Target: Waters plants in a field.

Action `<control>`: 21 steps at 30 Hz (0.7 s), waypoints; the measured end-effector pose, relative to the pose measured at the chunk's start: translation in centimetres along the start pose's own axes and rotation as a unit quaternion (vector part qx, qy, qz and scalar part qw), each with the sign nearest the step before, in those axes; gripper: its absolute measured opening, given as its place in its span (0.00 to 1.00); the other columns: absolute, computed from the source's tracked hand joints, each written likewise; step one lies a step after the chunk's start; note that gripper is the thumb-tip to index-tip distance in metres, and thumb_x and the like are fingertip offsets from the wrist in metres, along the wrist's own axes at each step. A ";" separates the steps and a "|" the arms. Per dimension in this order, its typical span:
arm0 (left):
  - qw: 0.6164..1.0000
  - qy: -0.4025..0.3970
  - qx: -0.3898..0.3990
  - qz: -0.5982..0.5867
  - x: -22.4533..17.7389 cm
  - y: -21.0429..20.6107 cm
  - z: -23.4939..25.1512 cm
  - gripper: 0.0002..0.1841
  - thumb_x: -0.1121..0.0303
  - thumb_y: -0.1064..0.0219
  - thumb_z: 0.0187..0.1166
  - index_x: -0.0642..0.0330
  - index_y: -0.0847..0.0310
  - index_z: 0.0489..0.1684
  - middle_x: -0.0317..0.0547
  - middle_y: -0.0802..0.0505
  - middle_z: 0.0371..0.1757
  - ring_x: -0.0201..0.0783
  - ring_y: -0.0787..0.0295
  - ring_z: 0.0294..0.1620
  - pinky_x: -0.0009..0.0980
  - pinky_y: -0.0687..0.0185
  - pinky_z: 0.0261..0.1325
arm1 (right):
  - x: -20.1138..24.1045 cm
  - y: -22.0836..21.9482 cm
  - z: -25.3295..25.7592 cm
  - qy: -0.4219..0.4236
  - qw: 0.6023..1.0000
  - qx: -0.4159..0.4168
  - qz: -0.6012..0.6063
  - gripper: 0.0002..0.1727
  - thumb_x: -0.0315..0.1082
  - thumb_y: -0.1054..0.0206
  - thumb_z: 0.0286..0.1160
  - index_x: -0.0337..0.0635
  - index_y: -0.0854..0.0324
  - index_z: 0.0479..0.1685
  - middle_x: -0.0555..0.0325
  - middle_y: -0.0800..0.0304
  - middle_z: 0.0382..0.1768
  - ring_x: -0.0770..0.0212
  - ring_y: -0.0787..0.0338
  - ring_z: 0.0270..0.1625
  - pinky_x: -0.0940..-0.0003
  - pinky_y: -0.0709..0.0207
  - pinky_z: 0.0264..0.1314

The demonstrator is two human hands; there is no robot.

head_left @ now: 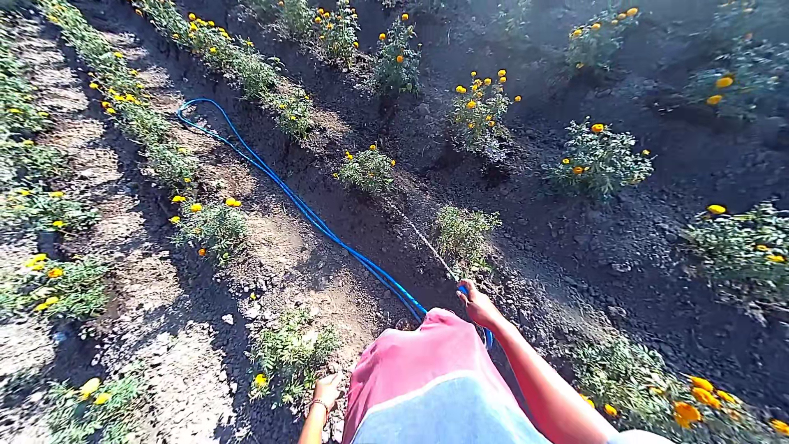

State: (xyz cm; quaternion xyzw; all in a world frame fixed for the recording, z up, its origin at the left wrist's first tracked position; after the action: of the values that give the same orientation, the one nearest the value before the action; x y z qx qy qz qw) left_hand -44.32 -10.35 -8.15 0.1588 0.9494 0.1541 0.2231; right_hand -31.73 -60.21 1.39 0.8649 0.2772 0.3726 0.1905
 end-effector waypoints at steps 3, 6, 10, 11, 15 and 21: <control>1.000 0.003 0.004 -0.002 0.7 -0.2 0.3 0.20 0.63 0.40 0.90 0.73 0.18 0.65 0.67 0.12 0.65 0.57 0.15 0.69 0.52 0.23 0.73 | 0.2 -0.1 0.1 0.001 1.000 0.008 -0.010 0.24 0.41 0.48 0.94 0.47 0.36 0.84 0.34 0.12 0.58 0.37 0.11 0.62 0.38 0.23 0.68; 1.000 0.008 0.003 -0.012 1.1 -0.3 0.5 0.20 0.62 0.40 0.90 0.73 0.18 0.65 0.67 0.12 0.65 0.58 0.15 0.68 0.53 0.23 0.73 | 0.8 -0.2 -0.1 0.002 1.000 0.008 -0.014 0.23 0.42 0.47 0.94 0.49 0.36 0.83 0.35 0.11 0.56 0.36 0.10 0.60 0.38 0.22 0.66; 1.000 0.014 0.006 -0.020 1.2 -0.4 0.5 0.20 0.63 0.40 0.90 0.72 0.18 0.66 0.67 0.12 0.65 0.58 0.14 0.67 0.52 0.22 0.72 | 1.4 -0.1 -0.1 0.010 1.000 0.005 -0.011 0.24 0.42 0.47 0.94 0.48 0.36 0.84 0.34 0.11 0.56 0.36 0.10 0.60 0.38 0.22 0.66; 1.000 0.014 0.007 -0.020 1.3 -0.4 0.5 0.20 0.62 0.40 0.90 0.72 0.18 0.66 0.67 0.12 0.65 0.58 0.14 0.67 0.52 0.21 0.72 | 1.4 -0.1 0.0 0.013 1.000 0.002 -0.009 0.24 0.42 0.47 0.94 0.48 0.36 0.84 0.34 0.11 0.56 0.36 0.10 0.59 0.38 0.22 0.66; 0.999 0.020 0.005 -0.024 1.0 -0.2 0.1 0.21 0.61 0.39 0.90 0.71 0.19 0.68 0.67 0.13 0.67 0.58 0.14 0.68 0.53 0.22 0.72 | 1.7 0.1 -0.2 0.037 0.999 -0.019 0.003 0.24 0.41 0.47 0.93 0.49 0.36 0.84 0.35 0.10 0.53 0.37 0.09 0.56 0.38 0.21 0.64; 0.999 0.023 0.009 -0.022 1.1 0.0 0.1 0.21 0.61 0.40 0.90 0.71 0.20 0.68 0.67 0.13 0.67 0.58 0.14 0.68 0.53 0.22 0.72 | 2.7 0.3 -1.0 0.062 0.997 -0.054 0.012 0.23 0.39 0.46 0.93 0.49 0.33 0.83 0.35 0.09 0.52 0.36 0.08 0.55 0.37 0.21 0.63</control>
State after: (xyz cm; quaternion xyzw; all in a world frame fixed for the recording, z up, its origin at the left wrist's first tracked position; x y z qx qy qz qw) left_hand -45.17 -9.89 -8.66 0.1365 0.9588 0.1448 0.2026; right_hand -30.83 -58.66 3.60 0.8318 0.2576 0.4425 0.2146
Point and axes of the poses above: each hand's wrist, its own z-axis towards the middle knuckle, its own y-axis out of the back of the hand, x = y × z, the point moved 9 cm from there along z, towards the middle knuckle
